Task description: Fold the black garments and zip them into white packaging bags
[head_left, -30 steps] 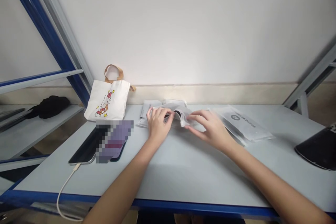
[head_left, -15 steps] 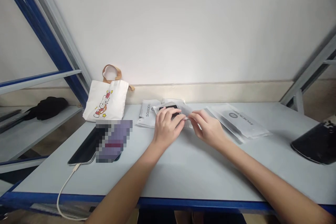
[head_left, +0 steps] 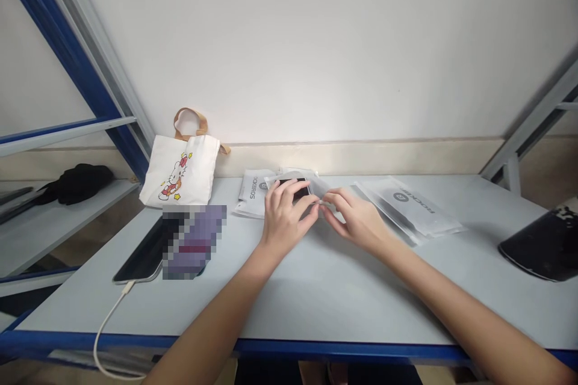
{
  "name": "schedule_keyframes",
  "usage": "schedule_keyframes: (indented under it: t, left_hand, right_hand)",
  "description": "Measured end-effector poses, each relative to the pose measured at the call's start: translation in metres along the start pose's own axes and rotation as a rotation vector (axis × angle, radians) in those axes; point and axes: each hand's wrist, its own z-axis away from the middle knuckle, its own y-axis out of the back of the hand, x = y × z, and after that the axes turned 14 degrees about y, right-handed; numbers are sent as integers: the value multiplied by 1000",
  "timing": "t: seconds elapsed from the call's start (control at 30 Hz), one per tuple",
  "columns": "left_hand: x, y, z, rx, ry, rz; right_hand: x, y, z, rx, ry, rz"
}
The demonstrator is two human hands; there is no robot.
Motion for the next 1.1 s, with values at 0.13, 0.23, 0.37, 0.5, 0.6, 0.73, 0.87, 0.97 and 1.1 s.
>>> schedule_keyframes:
  t: [0.13, 0.23, 0.37, 0.5, 0.6, 0.73, 0.87, 0.97, 1.1]
  left_hand:
    - [-1, -2, 1, -19, -37, -25]
    - [-3, -5, 1, -49, -78, -43]
    - [-6, -4, -3, -136, -72, -53]
    - [-14, -4, -9, -241, -25, -62]
    - [-24, -5, -12, -285, 20, -73]
    - [-33, -7, -13, -293, 85, -89]
    - [-42, -7, -13, -264, 130, -116]
    - [-53, -7, -12, -234, 186, -148]
    - [-64, -9, -10, -198, 246, -184]
  right_hand:
    - [-1, -3, 2, -45, 24, 79]
    - [0, -4, 4, -68, 35, 82]
    - [5, 1, 4, -97, -11, 0]
    - [10, 7, 5, -111, -47, -4]
    - [13, 9, 6, -74, -26, 80]
    - [14, 13, 4, -5, -9, 195]
    - [16, 18, 1, 70, -12, 242]
    - [19, 21, 2, 151, -3, 286]
    - [26, 23, 5, 267, 13, 339]
